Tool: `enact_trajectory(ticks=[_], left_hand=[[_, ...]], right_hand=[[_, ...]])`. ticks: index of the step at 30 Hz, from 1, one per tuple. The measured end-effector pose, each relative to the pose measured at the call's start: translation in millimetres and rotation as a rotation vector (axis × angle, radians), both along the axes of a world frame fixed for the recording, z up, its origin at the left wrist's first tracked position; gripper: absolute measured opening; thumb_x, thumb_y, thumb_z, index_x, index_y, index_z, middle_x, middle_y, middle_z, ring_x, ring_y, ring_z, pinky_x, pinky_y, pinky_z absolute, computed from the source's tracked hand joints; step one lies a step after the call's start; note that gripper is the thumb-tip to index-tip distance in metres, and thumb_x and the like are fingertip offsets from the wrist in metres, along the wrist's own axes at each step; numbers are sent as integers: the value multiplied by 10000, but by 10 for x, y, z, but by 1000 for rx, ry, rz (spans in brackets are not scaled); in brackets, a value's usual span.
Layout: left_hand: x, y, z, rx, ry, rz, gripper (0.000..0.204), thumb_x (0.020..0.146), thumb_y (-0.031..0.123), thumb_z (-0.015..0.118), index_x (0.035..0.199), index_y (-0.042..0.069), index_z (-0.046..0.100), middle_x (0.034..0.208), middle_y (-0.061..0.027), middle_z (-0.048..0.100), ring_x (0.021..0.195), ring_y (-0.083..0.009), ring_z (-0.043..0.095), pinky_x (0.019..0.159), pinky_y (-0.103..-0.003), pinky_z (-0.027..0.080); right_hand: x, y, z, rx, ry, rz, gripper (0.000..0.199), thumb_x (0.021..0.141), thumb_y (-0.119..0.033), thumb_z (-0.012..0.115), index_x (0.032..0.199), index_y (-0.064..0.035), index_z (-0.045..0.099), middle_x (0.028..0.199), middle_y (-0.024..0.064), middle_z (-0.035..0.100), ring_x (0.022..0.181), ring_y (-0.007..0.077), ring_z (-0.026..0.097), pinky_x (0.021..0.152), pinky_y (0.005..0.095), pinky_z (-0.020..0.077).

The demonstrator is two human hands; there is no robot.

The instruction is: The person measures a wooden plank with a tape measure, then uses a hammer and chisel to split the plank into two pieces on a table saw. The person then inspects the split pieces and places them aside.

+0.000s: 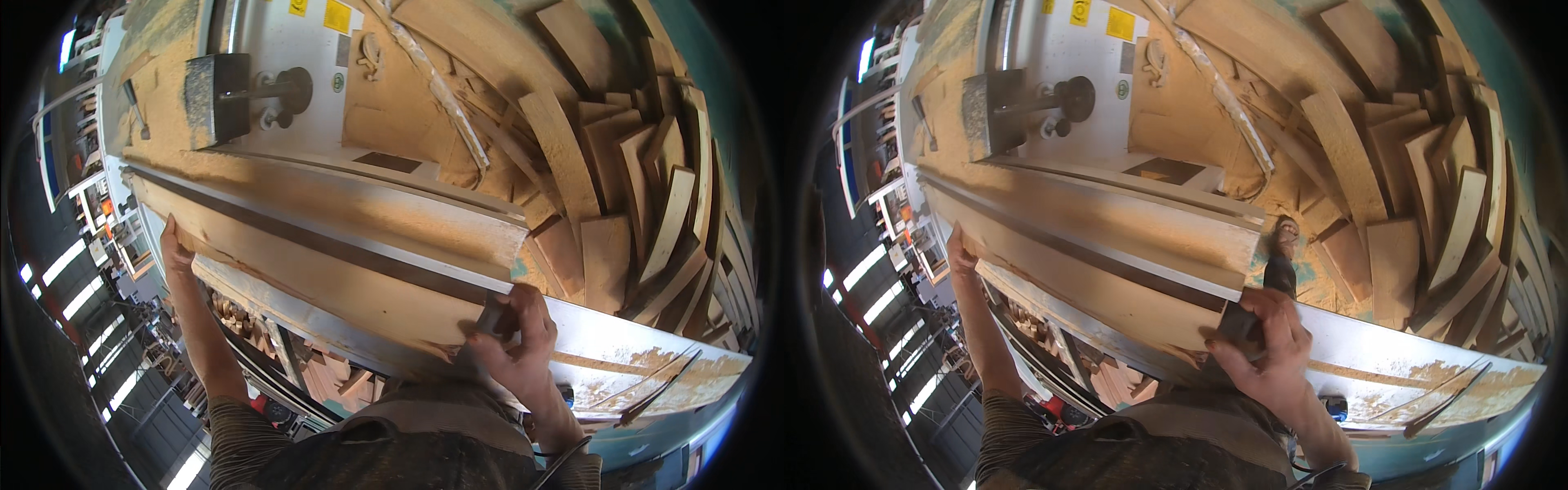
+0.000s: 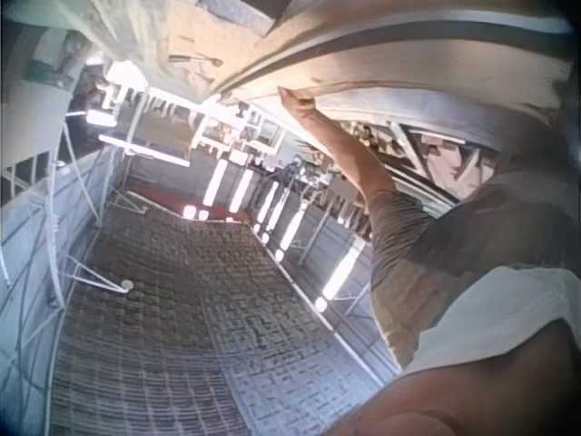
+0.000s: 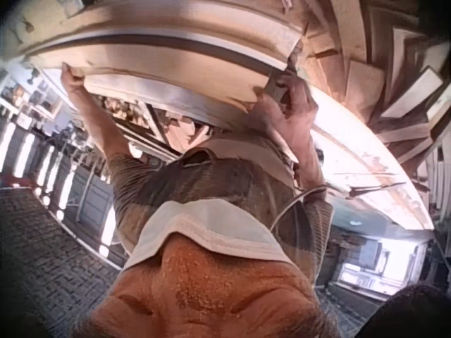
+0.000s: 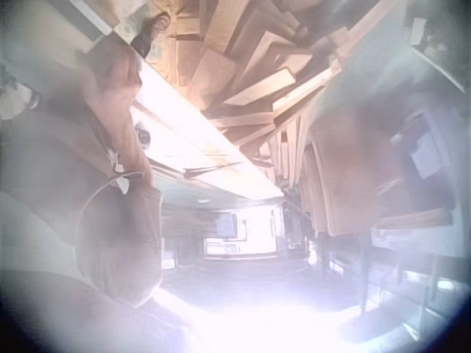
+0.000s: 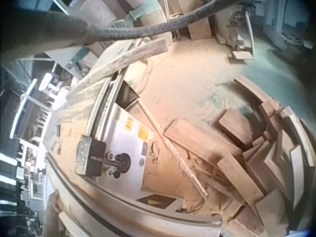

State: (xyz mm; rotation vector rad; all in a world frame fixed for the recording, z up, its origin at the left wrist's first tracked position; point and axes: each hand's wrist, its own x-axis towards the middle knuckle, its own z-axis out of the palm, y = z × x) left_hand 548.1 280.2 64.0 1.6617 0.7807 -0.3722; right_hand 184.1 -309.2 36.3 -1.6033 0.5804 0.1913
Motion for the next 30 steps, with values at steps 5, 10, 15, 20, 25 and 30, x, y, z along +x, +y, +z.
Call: enact_trajectory(ticks=[5, 10, 15, 20, 25, 30], left_hand=[[58, -60, -330, -9, -152, -42, 571, 1061, 466, 483, 1416, 19, 516, 1315, -127, 654, 1145, -289, 664, 970, -424, 550], [116, 221, -407, 121, -206, 216, 631, 1002, 497, 606, 1381, -4, 547, 1242, -119, 685, 1032, -246, 702, 829, -393, 581], [115, -2, -518, 157, -192, 294, 596, 973, 507, 632, 1354, 52, 584, 1168, -83, 705, 956, -224, 693, 772, -409, 544], [167, -17, -598, 198, -182, 334, 551, 943, 540, 646, 1265, 93, 643, 1077, -52, 703, 884, -225, 645, 716, -444, 471], [181, -254, -375, 219, -193, 370, 565, 923, 506, 668, 1242, 43, 621, 1023, -78, 684, 855, -238, 629, 663, -449, 463], [226, -119, -429, 176, -254, 392, 625, 911, 484, 681, 1261, -27, 600, 1039, -133, 684, 884, -270, 640, 667, -463, 485]], right_hand=[[-145, 93, 30, -154, 42, 216, 388, 829, -364, 817, 909, -11, 676, 737, 146, 660, 574, 298, 647, 526, 380, 504], [111, 359, 214, -24, 121, 264, 420, 980, -401, 650, 905, 8, 713, 659, 79, 706, 599, 232, 710, 582, 352, 541], [216, 380, 214, -301, 208, 408, 456, 987, -438, 625, 917, -1, 731, 606, 66, 686, 608, 270, 710, 626, 375, 552], [304, 392, 211, -202, 187, 355, 588, 991, -494, 592, 846, 65, 699, 635, 124, 668, 580, 194, 627, 557, 369, 474], [244, 448, 101, -107, 191, 258, 603, 984, -516, 631, 748, 38, 667, 566, 17, 541, 525, 87, 457, 476, 309, 327], [266, 519, 61, -66, 226, 266, 624, 959, -560, 657, 768, 34, 670, 596, 17, 555, 546, 90, 458, 500, 303, 328]])
